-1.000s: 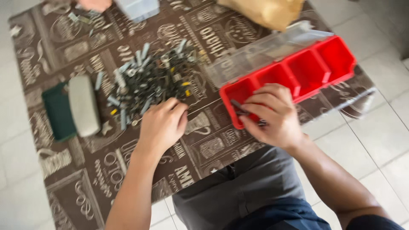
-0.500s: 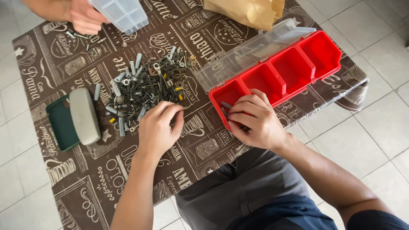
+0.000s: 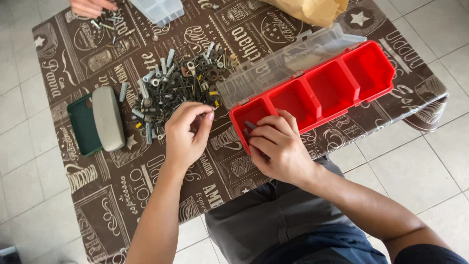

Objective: The person sorts a mixed pile of screws, bolts, and plastic wall anchors on a table into compartments of a red plastic organizer. They pick up items one by one or in small groups and place them into the appropriate sections of the organizer.

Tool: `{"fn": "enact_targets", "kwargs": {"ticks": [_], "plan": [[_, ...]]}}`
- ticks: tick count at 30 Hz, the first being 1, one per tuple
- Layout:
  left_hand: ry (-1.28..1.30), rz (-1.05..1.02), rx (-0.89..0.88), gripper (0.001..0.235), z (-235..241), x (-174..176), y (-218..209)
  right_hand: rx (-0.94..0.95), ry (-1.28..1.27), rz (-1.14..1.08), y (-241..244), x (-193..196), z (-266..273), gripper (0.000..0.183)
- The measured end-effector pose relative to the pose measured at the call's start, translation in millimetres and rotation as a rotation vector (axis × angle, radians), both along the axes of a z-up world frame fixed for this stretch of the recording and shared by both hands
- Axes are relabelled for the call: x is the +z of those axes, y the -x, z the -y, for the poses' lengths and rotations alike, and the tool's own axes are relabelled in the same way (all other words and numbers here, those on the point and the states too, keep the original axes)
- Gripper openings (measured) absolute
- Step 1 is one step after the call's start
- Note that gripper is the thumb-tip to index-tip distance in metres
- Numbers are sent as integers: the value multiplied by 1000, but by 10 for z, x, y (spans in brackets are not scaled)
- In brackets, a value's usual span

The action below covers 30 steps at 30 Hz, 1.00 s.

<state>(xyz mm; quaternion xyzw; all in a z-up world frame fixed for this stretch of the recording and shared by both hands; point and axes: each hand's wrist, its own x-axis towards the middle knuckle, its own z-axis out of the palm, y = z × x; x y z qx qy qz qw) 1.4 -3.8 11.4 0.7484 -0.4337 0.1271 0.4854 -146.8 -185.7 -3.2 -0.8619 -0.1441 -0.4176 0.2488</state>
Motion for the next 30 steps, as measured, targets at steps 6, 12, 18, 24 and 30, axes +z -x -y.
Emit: {"fn": "enact_targets", "kwargs": {"ticks": [6, 12, 18, 24, 30], "plan": [[62, -107, -93, 10, 34, 106, 67, -6, -35, -45, 6, 139, 14, 8], [77, -52, -268, 16, 76, 60, 192, 25, -151, 11, -88, 239, -31, 23], [61, -18, -345, 9, 125, 207, 303, 132, -147, 153, -126, 196, 81, 8], [-137, 225, -163, 77, 178, 93, 217, -17, -142, 148, 181, 211, 830, 10], [-99, 283, -126, 81, 211, -77, 187, -461, -153, 140, 641, -82, 1620, 7]]}}
